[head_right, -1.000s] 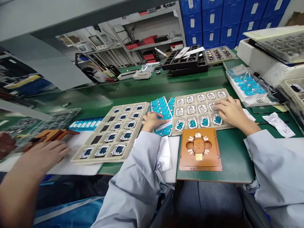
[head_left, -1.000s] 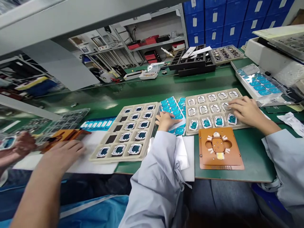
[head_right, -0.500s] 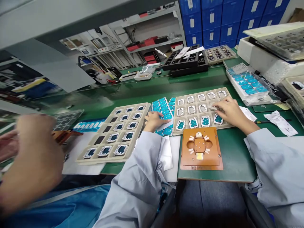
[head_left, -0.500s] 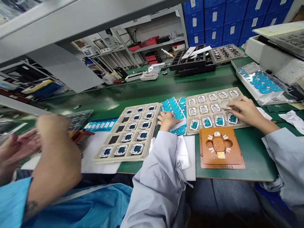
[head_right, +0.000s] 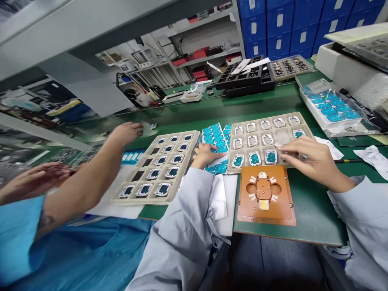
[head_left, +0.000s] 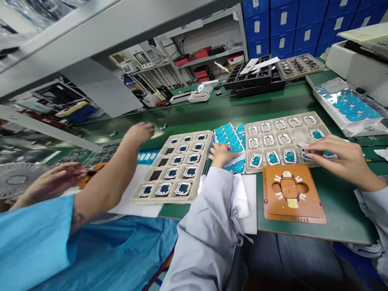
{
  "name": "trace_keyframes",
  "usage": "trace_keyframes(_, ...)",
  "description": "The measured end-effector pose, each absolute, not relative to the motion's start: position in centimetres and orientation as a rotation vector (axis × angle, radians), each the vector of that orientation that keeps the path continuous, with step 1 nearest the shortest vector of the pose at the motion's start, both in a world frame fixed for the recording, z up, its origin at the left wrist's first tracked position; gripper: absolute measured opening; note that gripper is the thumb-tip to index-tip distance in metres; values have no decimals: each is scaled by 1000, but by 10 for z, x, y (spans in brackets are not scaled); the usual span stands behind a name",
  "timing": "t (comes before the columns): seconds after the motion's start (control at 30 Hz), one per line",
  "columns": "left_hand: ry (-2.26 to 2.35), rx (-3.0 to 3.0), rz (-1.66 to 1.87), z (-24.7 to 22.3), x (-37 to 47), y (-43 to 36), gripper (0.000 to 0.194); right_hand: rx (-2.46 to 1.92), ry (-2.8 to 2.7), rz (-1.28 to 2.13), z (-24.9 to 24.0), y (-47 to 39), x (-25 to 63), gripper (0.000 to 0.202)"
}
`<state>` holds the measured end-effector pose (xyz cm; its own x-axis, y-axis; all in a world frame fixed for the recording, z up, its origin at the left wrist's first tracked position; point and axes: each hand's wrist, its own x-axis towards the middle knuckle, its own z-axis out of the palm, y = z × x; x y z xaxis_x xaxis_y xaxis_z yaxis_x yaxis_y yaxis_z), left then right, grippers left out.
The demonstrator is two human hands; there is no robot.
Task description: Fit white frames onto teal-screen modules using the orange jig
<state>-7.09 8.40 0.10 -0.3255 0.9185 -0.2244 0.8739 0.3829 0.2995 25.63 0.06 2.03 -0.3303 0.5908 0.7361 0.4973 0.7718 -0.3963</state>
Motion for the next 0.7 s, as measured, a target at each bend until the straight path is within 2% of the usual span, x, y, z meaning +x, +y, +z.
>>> trace_keyframes(0.17, 2278, 1554, 203, -3, -73, 86, 49, -804, -1705, 955, 20, -16, 256, 21)
trace_keyframes(0.27, 2264, 1569, 228, -3, -72, 86, 46, -771, -1660, 1193, 20, -21, 257, 19)
trace_keyframes(0.33, 2244, 1602, 253, -1, -69, 84, 43, -813, -1742, 1140, 21, -22, 259, 17)
trace_keyframes(0.47, 2197, 1720, 353, 7, -54, 69, 39, -799, -2048, 792, 24, -21, 262, 11)
trace_keyframes(0.53, 2163, 1886, 547, 12, -46, 55, 43, -749, -2135, 647, 24, -21, 263, 14)
trace_keyframes(0.57, 2082, 2029, 687, 15, -42, 46, 39, -737, -2177, 601, 24, -22, 263, 15)
trace_keyframes(0.67, 1419, 2553, 1045, 23, -33, 21, 13, -725, -2324, 538, 23, -23, 263, 20)
trace_keyframes(0.7, 1119, 2676, 1090, 25, -30, 14, 12, -721, -2346, 524, 23, -24, 262, 22)
